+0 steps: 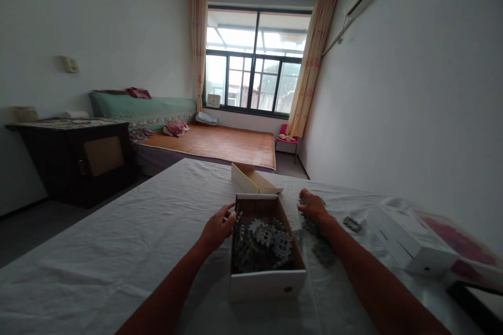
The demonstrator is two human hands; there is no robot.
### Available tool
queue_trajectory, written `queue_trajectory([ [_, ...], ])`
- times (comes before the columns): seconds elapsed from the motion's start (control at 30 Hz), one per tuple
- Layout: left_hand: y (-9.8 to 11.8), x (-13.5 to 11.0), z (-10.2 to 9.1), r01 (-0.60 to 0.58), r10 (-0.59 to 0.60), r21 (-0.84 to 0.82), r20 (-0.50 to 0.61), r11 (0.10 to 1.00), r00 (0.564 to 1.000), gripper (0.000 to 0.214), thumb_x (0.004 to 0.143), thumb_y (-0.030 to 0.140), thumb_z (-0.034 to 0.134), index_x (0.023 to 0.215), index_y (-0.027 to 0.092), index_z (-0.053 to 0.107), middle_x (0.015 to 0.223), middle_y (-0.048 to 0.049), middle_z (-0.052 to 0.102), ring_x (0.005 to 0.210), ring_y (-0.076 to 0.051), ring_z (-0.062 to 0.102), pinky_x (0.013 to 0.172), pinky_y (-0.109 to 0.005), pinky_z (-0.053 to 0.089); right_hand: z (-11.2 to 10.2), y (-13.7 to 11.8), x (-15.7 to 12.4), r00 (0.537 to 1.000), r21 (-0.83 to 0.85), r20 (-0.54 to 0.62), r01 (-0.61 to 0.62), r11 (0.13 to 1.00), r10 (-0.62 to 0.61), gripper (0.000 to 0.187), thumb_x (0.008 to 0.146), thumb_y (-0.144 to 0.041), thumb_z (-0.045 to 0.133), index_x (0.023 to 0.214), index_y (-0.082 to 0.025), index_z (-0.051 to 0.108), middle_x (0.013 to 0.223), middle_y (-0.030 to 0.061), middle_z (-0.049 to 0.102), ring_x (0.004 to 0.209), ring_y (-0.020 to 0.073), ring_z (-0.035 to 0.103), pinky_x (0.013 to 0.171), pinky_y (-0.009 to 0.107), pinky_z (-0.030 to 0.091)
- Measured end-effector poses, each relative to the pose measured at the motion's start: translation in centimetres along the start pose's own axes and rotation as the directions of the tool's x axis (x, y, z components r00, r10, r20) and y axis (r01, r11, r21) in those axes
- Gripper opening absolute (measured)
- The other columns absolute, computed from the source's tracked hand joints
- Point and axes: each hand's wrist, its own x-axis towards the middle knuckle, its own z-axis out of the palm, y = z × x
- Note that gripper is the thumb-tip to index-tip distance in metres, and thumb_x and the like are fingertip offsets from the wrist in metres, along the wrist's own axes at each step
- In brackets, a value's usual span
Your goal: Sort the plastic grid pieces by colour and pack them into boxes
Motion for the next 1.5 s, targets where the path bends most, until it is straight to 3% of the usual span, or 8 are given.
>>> queue_trajectory([
  [0.2,-0.5,0.3,0.1,-0.015,0.015,0.012,-0.004,1.000,1.000,0.054,0.081,0.047,0.044,0.123,0.013,0.053,0.078,-0.0027,0.061,0.052,-0.012,0.055,0.047,-0.022,0.044,-4.4,-4.6,-0.6,0.998,0.256,-0.067,0.031,0.966,-0.014,0.029,0.078,-0.044,0.053,0.096,-0.022,0.049,0.097,0.0048,0.067,0.073,0.0166,0.063,0.064,0.029,0.048],
  [0.33,-0.5,0.3,0.1,-0.001,0.001,-0.011,0.005,1.000,1.000,0.055,0.080,0.046,0.046,0.123,0.013,0.052,0.075,-0.0024,0.061,0.053,-0.012,0.055,0.045,-0.020,0.043,-3.4,-11.7,-3.2,0.966,0.547,0.018,0.205,0.811,-0.256,0.038,0.073,-0.052,0.061,0.096,-0.023,0.052,0.103,0.0027,0.066,0.081,0.0178,0.063,0.070,0.031,0.051],
  [0.47,-0.4,0.3,0.0,0.003,-0.001,-0.033,0.032,0.999,0.999,0.054,0.081,0.046,0.045,0.124,0.014,0.051,0.072,-0.0011,0.060,0.052,-0.011,0.054,0.044,-0.019,0.041,-2.1,-15.0,-5.8,0.887,0.452,0.131,0.344,0.823,-0.443,0.048,0.069,-0.053,0.067,0.108,-0.026,0.058,0.104,0.0037,0.066,0.098,0.0235,0.059,0.085,0.038,0.046],
  [0.67,-0.9,0.4,0.1,0.005,-0.005,-0.037,0.021,0.999,1.000,0.053,0.081,0.046,0.046,0.123,0.014,0.052,0.068,-0.0005,0.059,0.051,-0.011,0.054,0.045,-0.019,0.042,-6.7,-6.9,-4.9,0.903,0.358,0.185,0.305,0.883,-0.387,0.049,0.081,-0.054,0.052,0.121,-0.026,0.056,0.120,0.0055,0.060,0.111,0.0230,0.054,0.096,0.039,0.040],
  [0.77,-0.9,0.5,0.1,0.011,-0.010,-0.047,0.015,0.999,1.000,0.054,0.080,0.046,0.048,0.123,0.014,0.052,0.066,0.0004,0.058,0.049,-0.011,0.053,0.046,-0.020,0.043,-7.3,-0.3,-4.9,0.899,0.136,0.363,0.208,0.969,-0.244,0.084,0.059,-0.055,0.072,0.133,-0.024,0.046,0.137,0.0099,0.047,0.125,0.0294,0.041,0.105,0.042,0.030],
  [0.9,-0.6,0.5,0.1,0.010,-0.010,-0.026,0.022,1.000,1.000,0.054,0.081,0.045,0.045,0.124,0.013,0.050,0.069,-0.0004,0.059,0.050,-0.011,0.054,0.048,-0.021,0.045,-4.8,5.4,-6.2,0.809,-0.018,0.573,0.170,0.985,-0.129,0.123,0.038,-0.054,0.081,0.144,-0.023,0.026,0.148,0.0129,0.029,0.134,0.0341,0.025,0.109,0.042,0.021],
  [1.23,-0.1,0.4,0.0,0.014,-0.015,0.042,0.021,0.999,1.000,0.053,0.082,0.046,0.041,0.123,0.013,0.049,0.078,-0.0027,0.062,0.054,-0.012,0.057,0.047,-0.022,0.046,-5.3,4.1,-8.1,0.793,-0.028,0.580,0.247,0.969,-0.185,0.094,0.047,-0.061,0.074,0.131,-0.029,0.048,0.133,0.0091,0.048,0.121,0.0331,0.041,0.102,0.042,0.030],
  [1.5,0.1,0.3,0.1,0.007,-0.007,0.062,-0.001,0.998,1.000,0.053,0.082,0.046,0.040,0.121,0.013,0.051,0.073,-0.0009,0.060,0.050,-0.011,0.053,0.046,-0.022,0.045,-4.5,3.4,-9.8,0.819,-0.017,0.538,0.246,0.969,-0.199,0.102,0.039,-0.059,0.079,0.132,-0.033,0.046,0.131,0.0086,0.046,0.120,0.0350,0.038,0.101,0.044,0.030],
])
